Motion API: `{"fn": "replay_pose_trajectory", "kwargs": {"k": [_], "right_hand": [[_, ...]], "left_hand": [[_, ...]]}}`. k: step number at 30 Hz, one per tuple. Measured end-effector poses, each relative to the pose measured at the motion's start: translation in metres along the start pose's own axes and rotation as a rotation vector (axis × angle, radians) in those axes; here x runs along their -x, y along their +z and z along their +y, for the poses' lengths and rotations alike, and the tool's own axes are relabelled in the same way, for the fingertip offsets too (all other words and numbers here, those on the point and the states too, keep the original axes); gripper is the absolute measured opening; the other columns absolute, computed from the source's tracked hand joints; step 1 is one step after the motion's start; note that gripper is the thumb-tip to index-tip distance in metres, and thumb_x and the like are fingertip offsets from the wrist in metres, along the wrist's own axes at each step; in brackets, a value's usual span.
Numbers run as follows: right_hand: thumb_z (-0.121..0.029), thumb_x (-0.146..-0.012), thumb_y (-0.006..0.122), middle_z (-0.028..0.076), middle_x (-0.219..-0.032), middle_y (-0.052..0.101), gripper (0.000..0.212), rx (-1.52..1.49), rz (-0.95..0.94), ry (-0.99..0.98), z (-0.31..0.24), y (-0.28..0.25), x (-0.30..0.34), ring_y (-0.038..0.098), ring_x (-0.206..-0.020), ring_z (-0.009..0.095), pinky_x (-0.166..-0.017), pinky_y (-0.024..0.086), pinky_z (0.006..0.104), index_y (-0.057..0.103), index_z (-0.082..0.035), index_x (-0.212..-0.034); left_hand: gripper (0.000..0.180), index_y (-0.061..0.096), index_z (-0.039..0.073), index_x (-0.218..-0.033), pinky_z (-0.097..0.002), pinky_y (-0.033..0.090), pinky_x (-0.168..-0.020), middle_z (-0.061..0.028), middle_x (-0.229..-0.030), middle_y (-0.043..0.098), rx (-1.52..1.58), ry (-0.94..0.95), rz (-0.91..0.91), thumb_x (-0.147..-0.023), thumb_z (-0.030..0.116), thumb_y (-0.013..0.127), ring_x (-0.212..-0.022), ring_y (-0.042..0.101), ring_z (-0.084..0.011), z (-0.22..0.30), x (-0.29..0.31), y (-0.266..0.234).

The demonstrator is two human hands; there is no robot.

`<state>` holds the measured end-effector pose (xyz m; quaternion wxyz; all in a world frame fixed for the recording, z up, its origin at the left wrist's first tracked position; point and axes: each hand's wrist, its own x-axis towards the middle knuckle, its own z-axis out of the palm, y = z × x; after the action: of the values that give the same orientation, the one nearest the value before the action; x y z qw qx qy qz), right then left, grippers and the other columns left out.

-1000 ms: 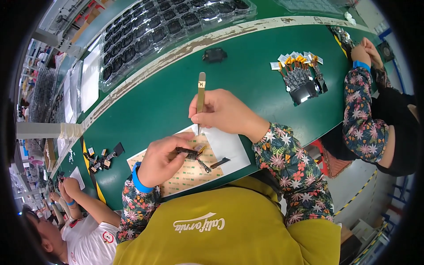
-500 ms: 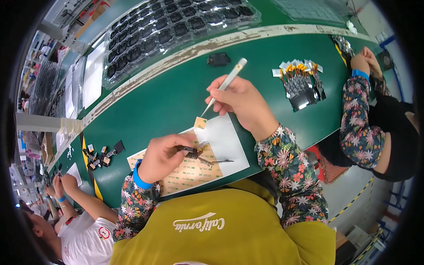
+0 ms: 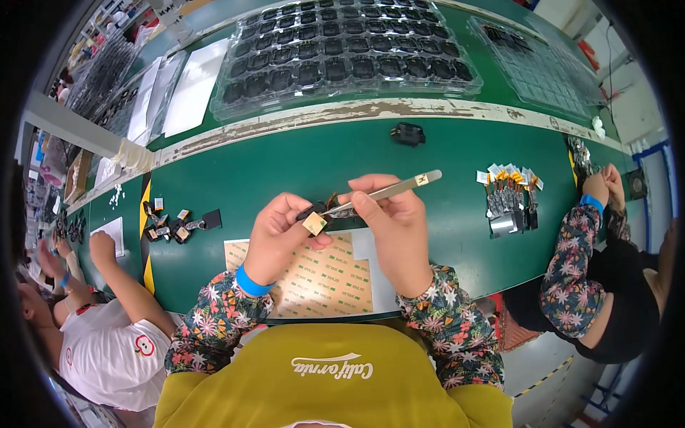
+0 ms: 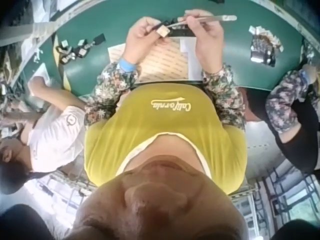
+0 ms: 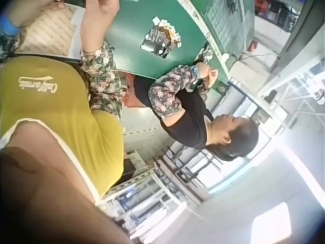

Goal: The person assembles small electronic components by applying adhesive with a precision applicator, then joining the electronic components into plastic housings.

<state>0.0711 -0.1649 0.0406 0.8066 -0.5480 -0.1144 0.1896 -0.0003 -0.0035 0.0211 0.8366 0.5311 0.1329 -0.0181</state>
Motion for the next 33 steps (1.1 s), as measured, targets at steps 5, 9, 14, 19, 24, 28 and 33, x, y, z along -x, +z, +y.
{"fn": "replay_pose_trajectory", "kwargs": {"k": [5,9,14,19,24,28,33], "right_hand": [[-0.002,-0.085,0.059,0.008,-0.092,0.062,0.013,0.22,-0.021,-0.173,0.0061,-0.0005,0.0016,0.058,-0.088,0.014,-0.08,0.045,0.0275,0.059,0.0,-0.097],[0.0,-0.081,0.062,0.007,-0.087,0.063,0.013,0.437,-0.042,-0.387,0.0097,-0.004,0.0002,0.055,-0.088,0.014,-0.075,0.046,0.026,0.062,-0.001,-0.094],[0.0,-0.079,0.063,0.005,-0.088,0.063,0.011,0.471,-0.011,-0.383,0.0068,0.0009,0.0033,0.054,-0.09,0.017,-0.074,0.047,0.0283,0.065,-0.002,-0.09],[0.0,-0.077,0.065,0.005,-0.088,0.064,0.011,0.6,-0.027,-0.457,0.0061,0.0013,0.0044,0.054,-0.091,0.02,-0.074,0.047,0.0301,0.066,-0.002,-0.087],[0.0,-0.075,0.067,0.004,-0.088,0.066,0.011,0.64,-0.027,-0.502,0.0053,0.0017,0.0049,0.055,-0.091,0.022,-0.073,0.047,0.0315,0.067,-0.002,-0.086],[-0.001,-0.074,0.067,0.004,-0.088,0.066,0.011,0.627,-0.028,-0.491,0.0055,0.0023,0.0059,0.055,-0.09,0.023,-0.074,0.047,0.0324,0.066,-0.002,-0.086],[-0.002,-0.077,0.066,0.005,-0.088,0.065,0.012,0.764,-0.116,-0.584,0.0026,0.0006,0.006,0.052,-0.095,0.024,-0.077,0.044,0.0327,0.065,-0.002,-0.089]], "left_hand": [[0.011,0.047,-0.001,-0.096,-0.0232,0.055,-0.06,-0.0118,-0.093,0.061,0.029,0.027,0.028,-0.086,-0.005,0.05,-0.074,0.067,-0.0183,0.0002,0.0009,0.0028],[0.01,0.047,-0.001,-0.096,-0.023,0.055,-0.06,-0.0113,-0.092,0.061,-0.011,0.035,0.026,-0.087,-0.003,0.051,-0.073,0.066,-0.0174,-0.0028,-0.0001,0.0018],[0.009,0.047,-0.001,-0.095,-0.0228,0.054,-0.06,-0.0108,-0.09,0.061,-0.018,0.027,0.017,-0.088,-0.003,0.051,-0.074,0.066,-0.0167,-0.0024,0.0002,0.0022],[0.01,0.046,-0.001,-0.096,-0.0239,0.055,-0.062,-0.0121,-0.092,0.062,-0.025,0.029,0.017,-0.087,-0.005,0.047,-0.074,0.066,-0.0174,-0.0028,0.0005,0.002],[0.014,0.045,-0.002,-0.098,-0.025,0.056,-0.064,-0.0135,-0.094,0.063,-0.03,0.035,0.014,-0.086,-0.008,0.044,-0.074,0.066,-0.0181,-0.0036,0.0001,0.0019],[0.014,0.045,-0.002,-0.098,-0.0255,0.056,-0.065,-0.0132,-0.093,0.063,-0.054,0.053,0.016,-0.086,-0.009,0.045,-0.075,0.066,-0.0179,-0.0056,0.0005,0.0019],[0.015,0.045,-0.002,-0.097,-0.0255,0.056,-0.066,-0.0123,-0.092,0.062,-0.091,0.093,0.016,-0.085,-0.011,0.046,-0.076,0.066,-0.0176,-0.006,0.0009,0.0024]]}}
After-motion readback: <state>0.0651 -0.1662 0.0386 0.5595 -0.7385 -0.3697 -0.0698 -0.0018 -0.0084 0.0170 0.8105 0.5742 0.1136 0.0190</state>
